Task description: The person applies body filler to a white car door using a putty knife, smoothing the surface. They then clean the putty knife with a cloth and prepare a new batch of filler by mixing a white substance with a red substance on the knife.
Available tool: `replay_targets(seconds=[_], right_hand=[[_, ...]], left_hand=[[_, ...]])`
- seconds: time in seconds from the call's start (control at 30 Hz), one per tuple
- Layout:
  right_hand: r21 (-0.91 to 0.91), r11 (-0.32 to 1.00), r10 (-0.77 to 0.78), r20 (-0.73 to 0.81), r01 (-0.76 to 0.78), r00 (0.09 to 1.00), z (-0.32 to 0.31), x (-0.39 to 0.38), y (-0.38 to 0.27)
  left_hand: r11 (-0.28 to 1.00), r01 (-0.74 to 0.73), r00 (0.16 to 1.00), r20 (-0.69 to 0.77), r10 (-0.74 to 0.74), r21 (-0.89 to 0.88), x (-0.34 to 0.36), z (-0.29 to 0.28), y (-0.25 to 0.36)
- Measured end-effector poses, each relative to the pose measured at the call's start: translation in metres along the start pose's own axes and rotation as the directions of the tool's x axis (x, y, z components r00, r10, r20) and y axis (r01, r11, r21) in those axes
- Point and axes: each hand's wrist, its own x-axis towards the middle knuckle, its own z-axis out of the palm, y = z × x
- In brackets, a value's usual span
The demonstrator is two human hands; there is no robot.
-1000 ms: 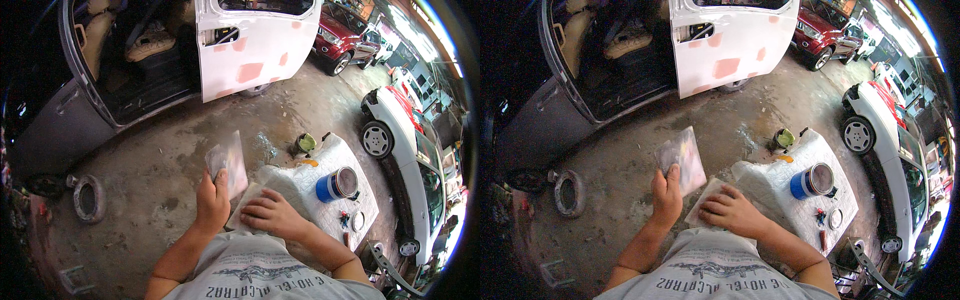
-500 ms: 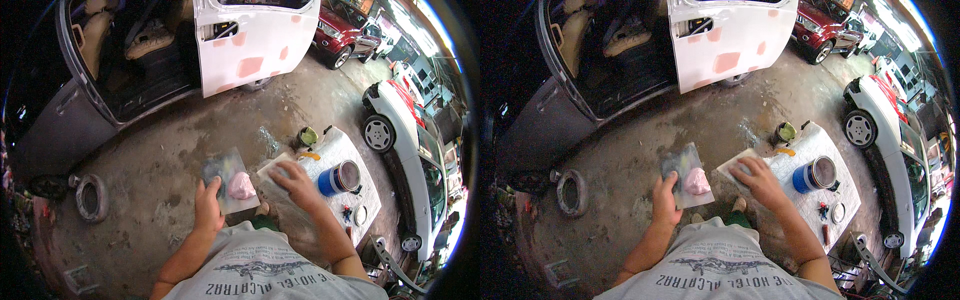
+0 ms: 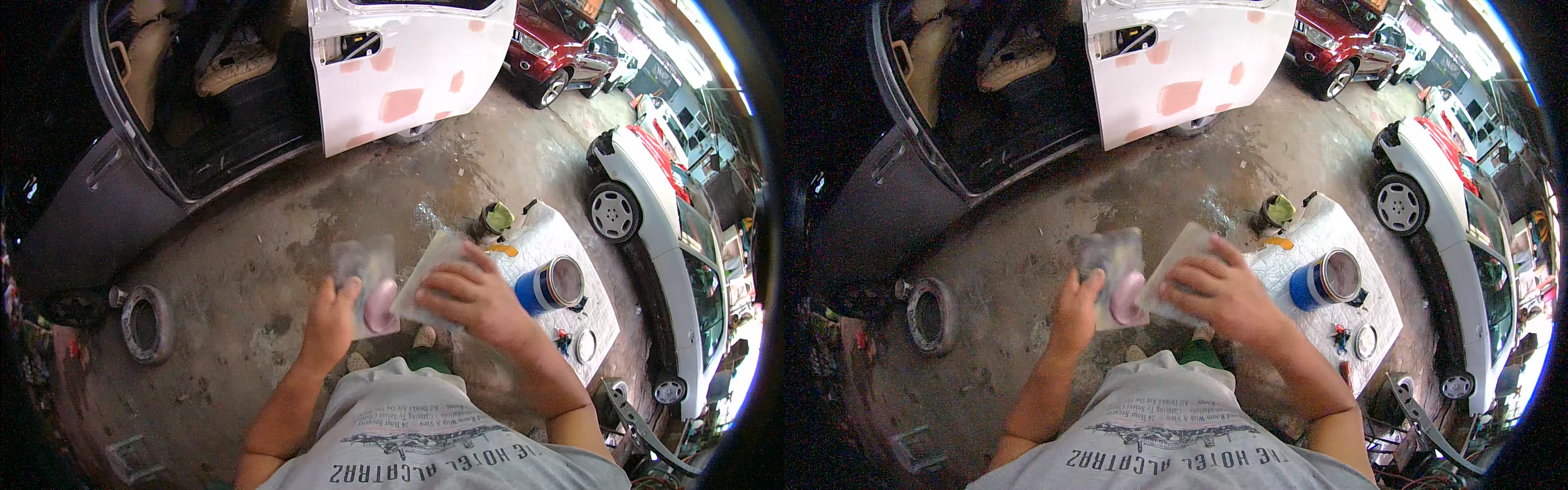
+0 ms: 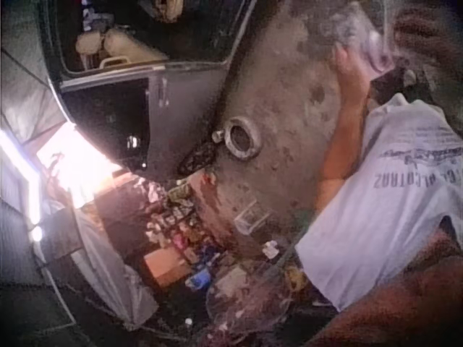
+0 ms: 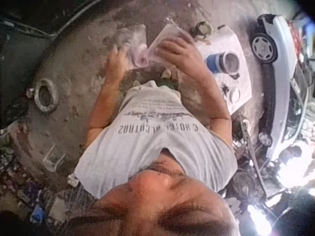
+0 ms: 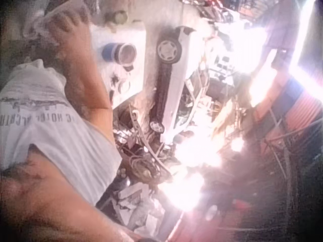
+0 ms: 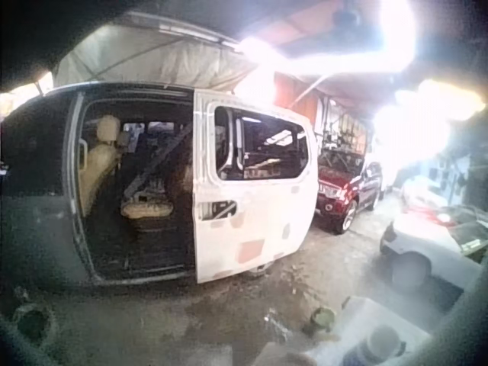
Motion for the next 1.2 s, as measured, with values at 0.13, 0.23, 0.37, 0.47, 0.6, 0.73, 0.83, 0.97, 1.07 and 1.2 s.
replay_targets(seconds=[0.13,0.23,0.37,0.47,0.6,0.73,0.83,0.97,1.07,1.2], right_hand=[[0.099,0.995,0.007,-0.045,-0.002,0.999,0.002,0.022,-0.009],[0.146,0.987,-0.065,-0.049,0.071,0.997,0.03,0.01,-0.032],[0.194,0.973,-0.135,0.038,0.126,0.99,0.042,-0.005,-0.045],[0.22,0.973,-0.064,0.003,0.062,0.998,0.041,-0.012,-0.043],[0.467,0.881,0.189,-0.19,-0.08,0.963,0.007,0.002,-0.059],[0.466,0.882,0.183,-0.208,-0.067,0.961,0.042,0.001,-0.053],[0.539,0.76,0.416,0.026,-0.363,0.909,0.078,-0.021,-0.025],[0.015,0.966,0.257,-0.074,-0.257,0.964,0.044,-0.029,0.014],[0.061,0.998,0.0,-0.088,0.005,0.996,0.026,-0.009,-0.019],[0.034,0.997,0.074,-0.054,-0.072,0.996,0.007,-0.008,-0.004]], left_hand=[[0.991,-0.122,0.988,0.106,0.117,0.047,0.001,0.009,-0.015],[0.965,-0.185,0.982,0.013,0.186,0.184,0.003,0.009,-0.006],[0.953,-0.237,0.95,-0.163,0.268,0.187,0.001,0.014,-0.005],[0.928,-0.323,0.909,-0.21,0.359,0.188,0.001,0.01,0.004],[0.973,-0.219,0.953,-0.227,0.198,-0.07,0.014,0.011,-0.013],[0.679,0.112,0.968,-0.076,-0.24,-0.725,0.002,0.023,-0.024],[0.647,0.171,0.95,-0.049,-0.308,-0.743,-0.003,0.024,-0.037],[0.769,0.118,0.97,-0.092,-0.223,-0.628,-0.008,0.016,-0.04],[0.847,0.026,0.985,-0.132,-0.113,-0.532,-0.014,0.015,-0.03],[0.922,-0.013,0.995,-0.1,-0.028,-0.388,-0.01,0.004,-0.03]])
